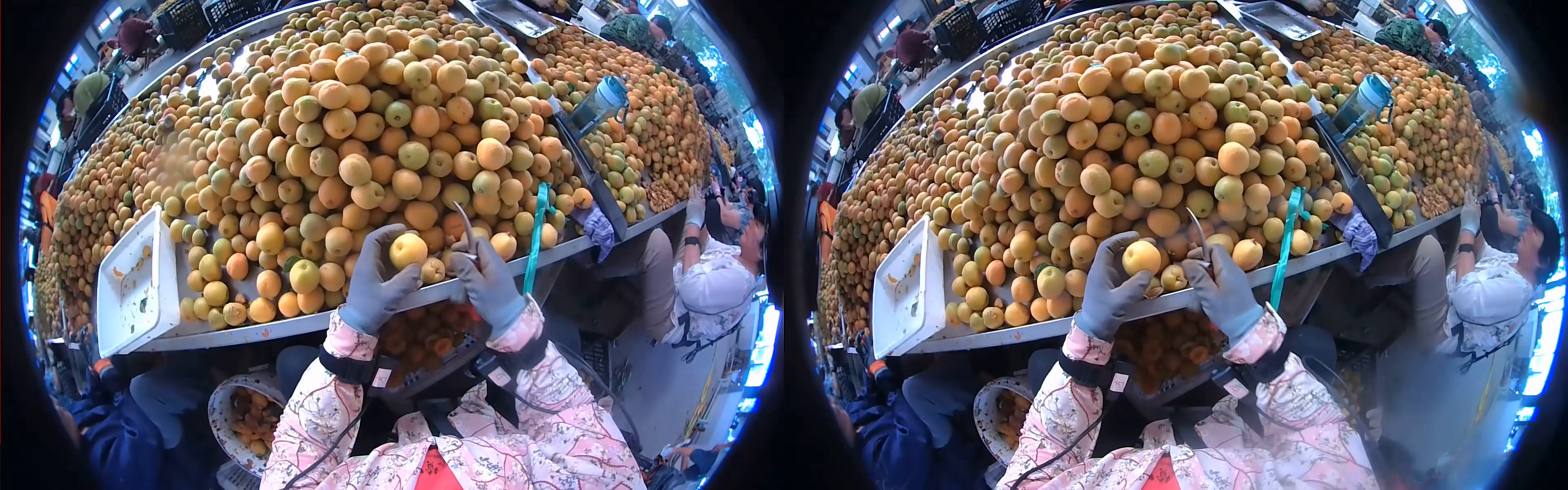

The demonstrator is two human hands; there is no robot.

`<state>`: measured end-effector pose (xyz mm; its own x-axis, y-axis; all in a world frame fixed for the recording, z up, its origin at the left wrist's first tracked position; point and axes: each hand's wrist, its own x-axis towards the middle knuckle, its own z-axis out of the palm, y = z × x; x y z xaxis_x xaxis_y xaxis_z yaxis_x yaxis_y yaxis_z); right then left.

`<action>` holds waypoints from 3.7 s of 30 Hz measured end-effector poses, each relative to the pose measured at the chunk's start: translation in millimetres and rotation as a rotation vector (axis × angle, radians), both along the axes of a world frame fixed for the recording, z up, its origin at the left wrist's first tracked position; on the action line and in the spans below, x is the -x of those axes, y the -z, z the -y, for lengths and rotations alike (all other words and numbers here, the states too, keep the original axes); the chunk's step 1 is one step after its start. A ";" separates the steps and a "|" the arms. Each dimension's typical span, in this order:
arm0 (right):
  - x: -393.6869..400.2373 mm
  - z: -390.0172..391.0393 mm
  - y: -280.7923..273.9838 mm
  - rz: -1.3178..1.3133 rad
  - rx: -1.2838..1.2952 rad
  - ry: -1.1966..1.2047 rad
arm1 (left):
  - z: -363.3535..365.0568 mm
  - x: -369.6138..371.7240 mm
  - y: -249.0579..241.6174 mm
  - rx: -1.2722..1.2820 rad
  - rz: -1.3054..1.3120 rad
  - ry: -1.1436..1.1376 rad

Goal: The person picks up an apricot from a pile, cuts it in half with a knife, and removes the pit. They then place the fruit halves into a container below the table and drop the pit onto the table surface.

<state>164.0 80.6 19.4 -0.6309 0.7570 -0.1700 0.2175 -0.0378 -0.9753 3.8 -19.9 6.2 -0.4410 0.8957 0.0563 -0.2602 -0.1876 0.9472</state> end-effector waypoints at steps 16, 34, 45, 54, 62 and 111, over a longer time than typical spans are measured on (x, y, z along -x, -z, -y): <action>-19.0 17.3 -52.8 -0.087 -0.295 -0.481 | 13.7 15.6 -18.8 -0.011 0.150 0.292; -19.4 36.2 -35.7 -0.028 -0.350 -0.408 | 15.5 15.5 -10.5 0.061 0.089 0.355; 2.4 60.0 -11.3 -0.002 -0.040 -0.004 | 2.2 -6.1 -17.9 -0.024 0.595 0.249; 14.7 65.9 11.1 0.042 -0.270 -0.002 | -0.7 -20.5 -4.0 -0.035 0.575 0.109; 15.7 39.1 1.3 -0.049 -0.231 -0.154 | 1.6 12.2 -12.4 0.149 0.455 0.151; 53.1 48.7 20.4 -0.038 -0.210 0.040 | -11.0 -6.8 14.4 0.010 0.714 0.109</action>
<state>110.9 31.9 -1.0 -0.6023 0.7980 0.0180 0.1825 0.1596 -0.9702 10.6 -8.8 -8.2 -0.2751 0.9358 -0.2206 -0.8330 -0.1174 0.5406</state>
